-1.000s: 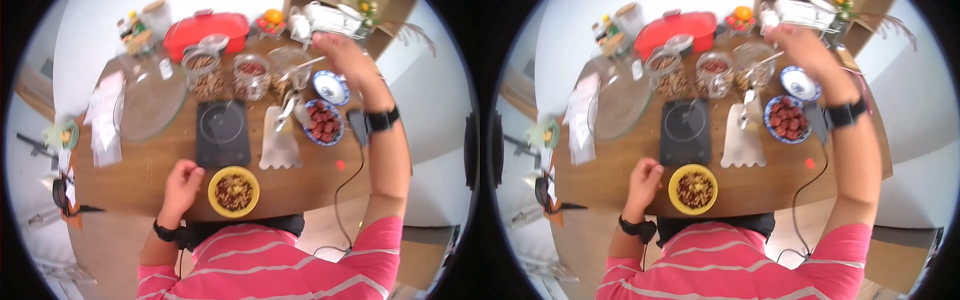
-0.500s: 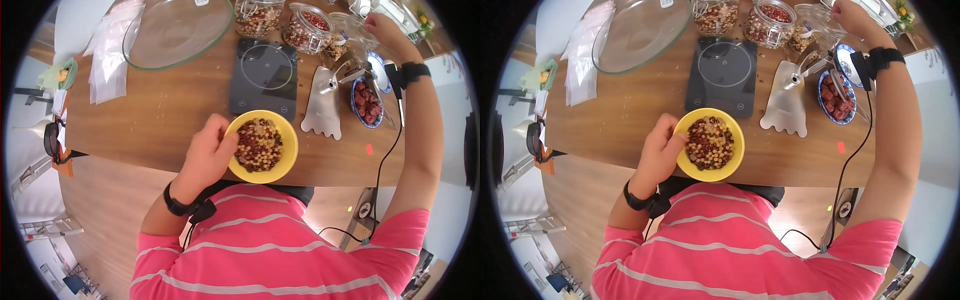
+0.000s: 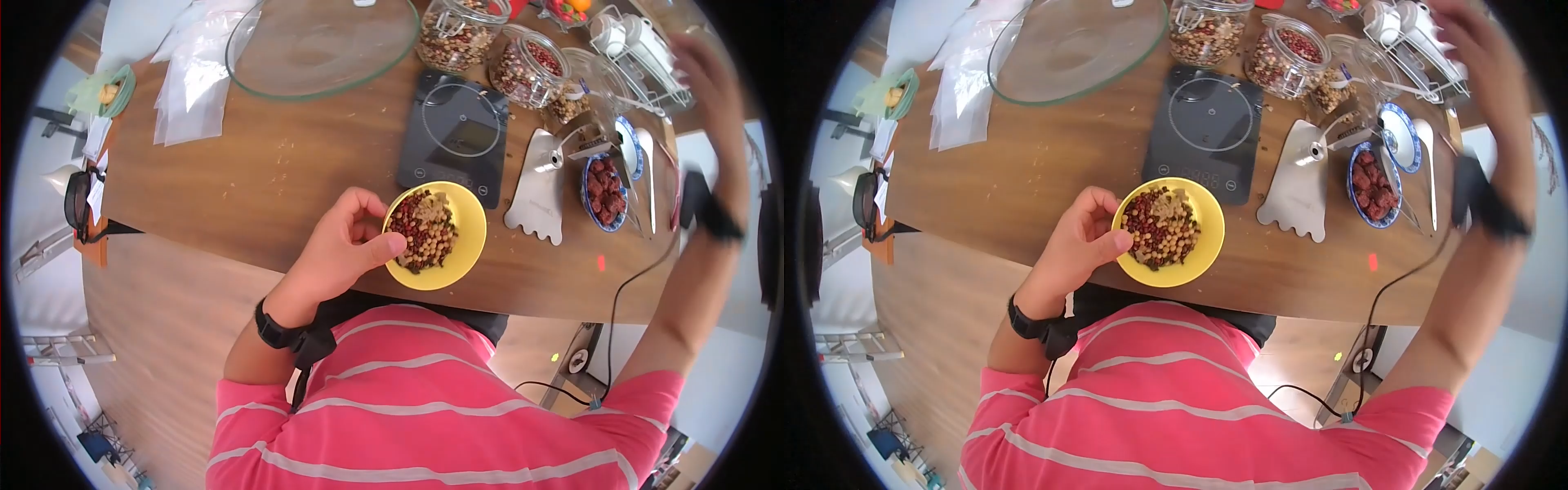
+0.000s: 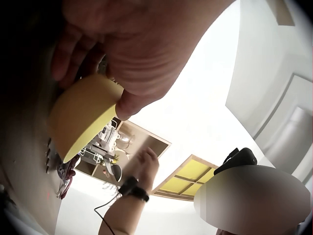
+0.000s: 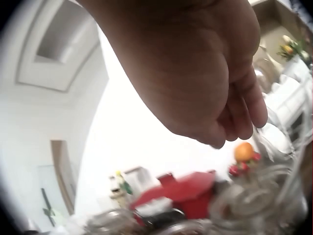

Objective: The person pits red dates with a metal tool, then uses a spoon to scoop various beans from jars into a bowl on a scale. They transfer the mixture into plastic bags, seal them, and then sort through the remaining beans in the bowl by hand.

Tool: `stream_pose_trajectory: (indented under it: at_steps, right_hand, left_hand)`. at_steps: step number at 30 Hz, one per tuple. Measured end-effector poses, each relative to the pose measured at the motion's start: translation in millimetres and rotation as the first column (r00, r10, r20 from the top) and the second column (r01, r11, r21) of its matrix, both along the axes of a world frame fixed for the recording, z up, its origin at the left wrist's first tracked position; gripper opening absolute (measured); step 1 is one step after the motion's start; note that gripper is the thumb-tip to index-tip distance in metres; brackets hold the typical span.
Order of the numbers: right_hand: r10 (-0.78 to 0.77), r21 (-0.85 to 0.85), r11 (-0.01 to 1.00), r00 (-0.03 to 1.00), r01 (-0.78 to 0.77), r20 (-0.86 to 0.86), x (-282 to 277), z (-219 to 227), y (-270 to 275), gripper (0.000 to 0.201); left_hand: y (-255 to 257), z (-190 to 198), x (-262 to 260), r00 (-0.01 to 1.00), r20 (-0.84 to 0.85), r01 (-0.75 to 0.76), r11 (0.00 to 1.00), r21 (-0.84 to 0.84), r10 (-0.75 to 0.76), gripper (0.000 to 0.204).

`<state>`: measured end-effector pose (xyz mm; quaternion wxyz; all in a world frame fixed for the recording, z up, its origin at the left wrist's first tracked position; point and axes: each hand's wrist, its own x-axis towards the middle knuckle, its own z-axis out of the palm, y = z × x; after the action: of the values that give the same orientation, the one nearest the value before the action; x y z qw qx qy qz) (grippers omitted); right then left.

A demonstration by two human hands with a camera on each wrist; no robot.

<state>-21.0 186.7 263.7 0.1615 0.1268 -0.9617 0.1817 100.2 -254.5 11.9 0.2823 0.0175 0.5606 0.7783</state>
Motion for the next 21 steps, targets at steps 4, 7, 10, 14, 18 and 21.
stream_pose_trajectory:
  at_steps: [4, 7, 10, 14, 18, 21]
  right_hand:
    - [0.516, -0.333, 0.828, 0.845, -0.451, 0.138, 131, -42, -130, 0.031]
    - [0.511, -0.002, 0.844, 0.803, -0.536, 0.305, 147, -108, -187, 0.027]
    - [0.467, 0.048, 0.857, 0.812, -0.513, 0.351, 147, -161, -199, 0.027]
    - [0.409, 0.019, 0.849, 0.679, -0.528, 0.609, 148, -182, -209, 0.028]
    - [0.420, -0.087, 0.873, 0.648, -0.480, 0.635, 140, -198, -207, 0.031]
    - [0.395, -0.234, 0.907, 0.511, -0.350, 0.763, 130, -189, -216, 0.036]
  left_hand:
    - [-1, -3, 3, 1.000, 0.014, -0.002, 1.000, -0.019, 0.002, 0.032]
    - [11, -6, -1, 0.998, -0.009, 0.056, 0.998, -0.017, -0.056, 0.030]
    - [11, -1, 4, 0.995, -0.014, 0.097, 0.994, -0.059, -0.098, 0.030]
    - [10, -4, 8, 0.996, 0.003, 0.085, 0.978, -0.189, -0.086, 0.032]
    - [9, -11, 13, 0.999, 0.030, 0.044, 0.980, -0.196, -0.038, 0.033]
    - [9, -11, 15, 0.999, 0.036, 0.017, 0.980, -0.197, -0.010, 0.035]
